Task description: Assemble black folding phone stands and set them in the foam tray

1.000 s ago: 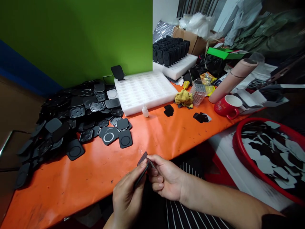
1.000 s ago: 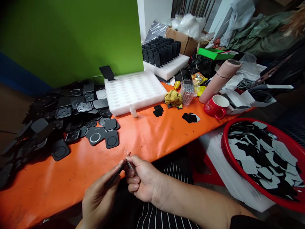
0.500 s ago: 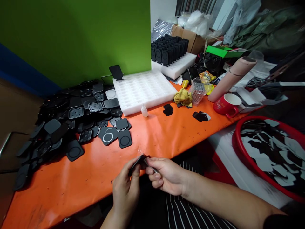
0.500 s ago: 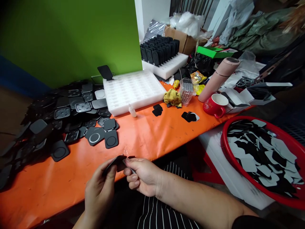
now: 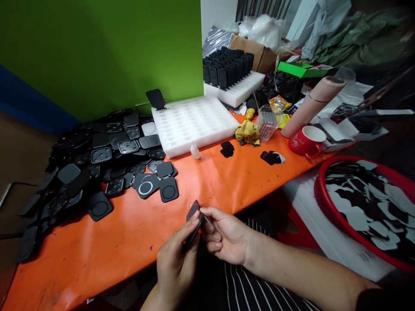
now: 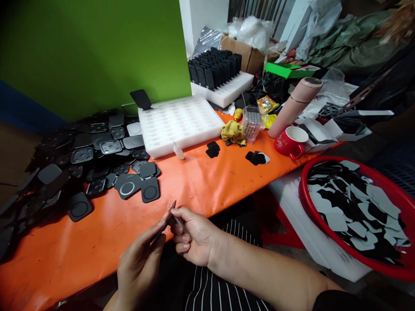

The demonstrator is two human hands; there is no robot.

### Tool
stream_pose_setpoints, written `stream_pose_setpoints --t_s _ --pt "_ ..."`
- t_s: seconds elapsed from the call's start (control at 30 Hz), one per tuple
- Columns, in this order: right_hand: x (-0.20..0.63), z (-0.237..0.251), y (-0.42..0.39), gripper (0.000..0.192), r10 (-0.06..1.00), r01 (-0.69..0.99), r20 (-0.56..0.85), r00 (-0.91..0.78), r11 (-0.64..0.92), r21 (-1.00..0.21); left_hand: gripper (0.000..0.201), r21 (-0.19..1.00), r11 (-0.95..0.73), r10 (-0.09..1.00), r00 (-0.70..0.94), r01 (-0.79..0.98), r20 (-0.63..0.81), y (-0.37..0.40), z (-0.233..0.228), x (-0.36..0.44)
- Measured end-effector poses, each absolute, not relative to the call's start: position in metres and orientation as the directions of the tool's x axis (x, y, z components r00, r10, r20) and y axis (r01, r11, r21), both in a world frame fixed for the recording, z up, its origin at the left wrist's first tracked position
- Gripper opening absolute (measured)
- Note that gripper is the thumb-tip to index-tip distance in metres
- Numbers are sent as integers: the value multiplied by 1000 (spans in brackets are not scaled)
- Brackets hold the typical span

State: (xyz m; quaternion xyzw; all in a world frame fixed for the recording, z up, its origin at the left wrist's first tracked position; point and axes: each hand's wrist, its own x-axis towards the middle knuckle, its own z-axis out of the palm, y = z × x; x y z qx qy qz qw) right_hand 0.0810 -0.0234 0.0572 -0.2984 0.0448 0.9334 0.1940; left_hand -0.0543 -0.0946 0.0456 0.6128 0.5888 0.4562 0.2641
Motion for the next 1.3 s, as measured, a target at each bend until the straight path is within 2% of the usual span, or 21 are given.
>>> stream_pose_setpoints --t_s 0.13,0.2,0.3,0.4,0.47,0.53,0.67,0.73,0.8,0.9,0.97,1.03,1.1,1.2,1.27,1.3 --pt "81 56 -24 23 337 -354 -459 -822 -934 -51 22 925 26 921 -370 380 126 -82 49 -53" --pt "83 56 -25 29 361 -338 -430 -828 -932 -132 22 948 111 896 -442 297 33 -75 52 -56" --pt "84 58 -25 30 505 -317 -448 -738 -845 -430 27 942 208 905 -417 263 -84 -71 54 -61" --pt "82 61 -21 27 658 -179 -388 -645 -624 -761 31 911 230 928 -359 343 -99 -74 56 -62" --pt "80 64 -18 30 703 -50 -337 -627 -468 -882 32 877 183 950 -309 444 -42 -79 57 -61" --pt "80 69 -15 32 732 60 -305 -609 -341 -938 33 824 97 974 -222 558 36 -82 59 -61" --pt "86 82 -10 32 776 248 -216 -593 -79 -966 39 662 -116 978 -33 740 208 -84 66 -62" --pt "89 85 -9 32 773 278 -179 -609 -5 -961 41 576 -194 959 29 794 282 -83 69 -63" --pt "89 86 -9 33 749 225 -193 -633 -61 -973 42 527 -241 947 78 815 313 -83 71 -63" --pt "85 83 -11 33 721 60 -272 -637 -306 -950 41 509 -273 940 114 816 321 -84 72 -62" --pt "80 81 -13 32 738 -14 -327 -591 -415 -910 42 520 -273 938 104 809 331 -85 71 -60" --pt "76 81 -13 31 752 -47 -356 -555 -455 -889 42 576 -253 941 60 777 333 -85 71 -59" --pt "74 81 -12 29 736 -106 -348 -581 -492 -864 36 705 -158 966 -41 692 256 -82 71 -63" --pt "75 80 -9 30 689 -243 -327 -646 -593 -768 30 895 127 975 -220 428 -34 -68 68 -81" --pt "77 76 -7 32 690 -288 -339 -640 -623 -727 38 918 278 950 -225 284 -218 -56 61 -104" --pt "78 74 -6 33 692 -286 -355 -629 -630 -722 41 900 338 936 -196 275 -292 -51 56 -118"
